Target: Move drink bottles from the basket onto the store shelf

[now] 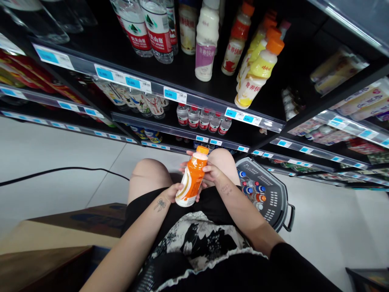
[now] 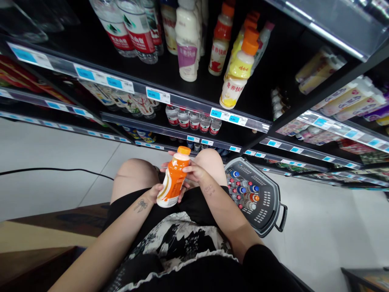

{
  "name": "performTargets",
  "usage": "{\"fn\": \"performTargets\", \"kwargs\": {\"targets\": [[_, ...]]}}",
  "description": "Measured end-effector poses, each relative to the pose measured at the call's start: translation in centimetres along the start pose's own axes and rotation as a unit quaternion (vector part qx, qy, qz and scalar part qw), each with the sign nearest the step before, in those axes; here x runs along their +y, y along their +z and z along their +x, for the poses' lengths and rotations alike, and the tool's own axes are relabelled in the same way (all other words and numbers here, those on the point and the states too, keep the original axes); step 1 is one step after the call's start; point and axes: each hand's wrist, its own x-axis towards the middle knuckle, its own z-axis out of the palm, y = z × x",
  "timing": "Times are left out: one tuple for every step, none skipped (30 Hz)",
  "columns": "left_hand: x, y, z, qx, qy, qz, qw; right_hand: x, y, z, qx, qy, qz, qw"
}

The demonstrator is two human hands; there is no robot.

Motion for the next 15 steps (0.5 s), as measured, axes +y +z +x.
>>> {"fn": "performTargets", "kwargs": {"targets": [[0.02,0.02,-0.02,0.001,-0.001,0.001,1.0,-0.01,-0.01,-0.01,0.007,0.004,-0.003,1.0],[0.03,0.04,-0.03,0.001,-0.001,0.001,1.0,-0.01,-0.02,-0.01,0.013,0.008,-0.009,1.0],[0.03,0.05,-0.03,0.001,0.0,0.001,1.0,-0.01,-0.04,0.0,0.016,0.01,-0.015,1.0],[0.03,0.07,-0.03,0.001,0.002,0.002,1.0,0.0,-0.08,0.02,0.014,0.008,-0.02,1.0],[0.03,0.09,-0.02,0.003,0.004,0.003,1.0,0.02,-0.12,0.05,0.009,0.005,-0.025,1.0],[0.03,0.12,-0.01,0.007,0.007,0.005,1.0,0.05,-0.18,0.08,0.004,0.001,-0.029,1.0],[0.03,0.13,0.0,0.011,0.009,0.007,1.0,0.09,-0.24,0.11,0.002,-0.001,-0.033,0.999],[0.02,0.13,0.01,0.012,0.012,0.01,1.0,0.12,-0.29,0.14,0.003,-0.001,-0.037,0.999],[0.0,0.1,0.02,0.011,0.015,0.012,1.0,0.15,-0.33,0.15,0.006,0.0,-0.04,0.999],[-0.03,0.04,0.04,0.005,0.017,0.012,1.0,0.16,-0.34,0.14,0.006,0.001,-0.04,0.999],[-0.08,-0.05,0.06,-0.003,0.018,0.012,1.0,0.15,-0.33,0.13,0.002,-0.002,-0.037,0.999],[-0.16,-0.18,0.08,-0.013,0.02,0.01,1.0,0.12,-0.29,0.11,-0.005,-0.007,-0.032,0.999],[-0.26,-0.33,0.11,-0.023,0.022,0.006,0.999,0.08,-0.24,0.08,-0.014,-0.012,-0.025,1.0],[-0.37,-0.5,0.14,-0.032,0.026,0.003,0.999,0.04,-0.18,0.07,-0.022,-0.016,-0.019,0.999],[-0.5,-0.67,0.18,-0.04,0.03,0.0,0.999,0.0,-0.14,0.06,-0.025,-0.018,-0.013,0.999]]}}
